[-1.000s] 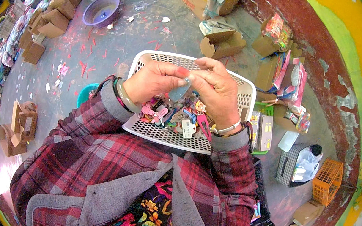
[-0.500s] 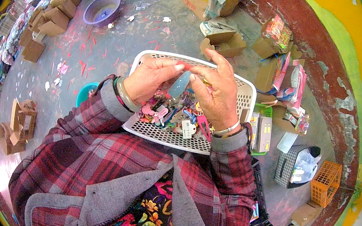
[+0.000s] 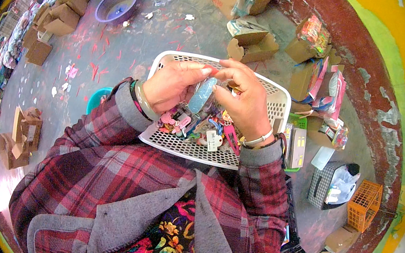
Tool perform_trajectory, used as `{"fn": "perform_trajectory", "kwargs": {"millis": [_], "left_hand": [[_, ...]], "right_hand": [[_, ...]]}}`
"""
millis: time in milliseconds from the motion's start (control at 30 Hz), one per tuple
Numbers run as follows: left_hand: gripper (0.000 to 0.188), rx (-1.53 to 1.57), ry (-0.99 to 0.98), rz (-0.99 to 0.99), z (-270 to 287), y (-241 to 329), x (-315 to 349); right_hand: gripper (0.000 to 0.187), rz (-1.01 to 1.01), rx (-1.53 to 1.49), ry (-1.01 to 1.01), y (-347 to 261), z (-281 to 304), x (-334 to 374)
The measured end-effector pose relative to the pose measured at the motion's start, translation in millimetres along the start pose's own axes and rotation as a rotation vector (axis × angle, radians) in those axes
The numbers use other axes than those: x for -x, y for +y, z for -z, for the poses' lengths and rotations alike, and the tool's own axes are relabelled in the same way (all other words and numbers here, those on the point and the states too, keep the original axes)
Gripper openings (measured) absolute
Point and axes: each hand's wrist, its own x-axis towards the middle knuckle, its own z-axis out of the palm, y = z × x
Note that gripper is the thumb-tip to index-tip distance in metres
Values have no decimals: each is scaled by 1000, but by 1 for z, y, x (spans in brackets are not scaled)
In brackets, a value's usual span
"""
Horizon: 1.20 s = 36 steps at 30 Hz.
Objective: The person sits on the floor and sorts through a white basket filled with colorful hair clips. They pick up individual clips, examine them, and place them into a smaller white basket on the floor.
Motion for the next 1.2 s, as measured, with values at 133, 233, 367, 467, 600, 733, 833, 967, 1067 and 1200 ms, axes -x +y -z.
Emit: {"fn": "perform_trajectory", "kwargs": {"millis": [133, 233, 367, 467, 600, 733, 833, 967, 1067, 1200], "left_hand": [[31, 123, -129, 37, 10, -4, -6], [35, 213, -144, 67, 11, 3, -4], [34, 233, -124, 101, 13, 7, -4], [34, 230, -137, 108, 16, 4, -4], [35, 220, -129, 115, 15, 3, -4], [35, 231, -158, 106, 16, -1, -6], [35, 192, -173, 106, 15, 1, -5], [34, 154, -155, 51, 14, 0, -4], [33, 136, -128, 51, 12, 2, -1], [31, 146, -122, 21, 10, 3, 0]], "right_hand": [[13, -286, -341, 38, -5, -4, 1], [13, -427, -280, 5, -7, 2, 3], [14, -334, -309, 14, -11, -1, 1], [15, -338, -307, 6, -9, -1, -1], [14, -348, -307, 5, -8, -1, 0], [13, -393, -343, -12, -15, 1, 0], [12, -329, -285, 2, -15, 2, 0], [10, -263, -222, 8, -12, 2, 0], [10, -145, -52, 19, -6, 2, 0], [13, -49, 63, 28, -7, 0, -1]]}}
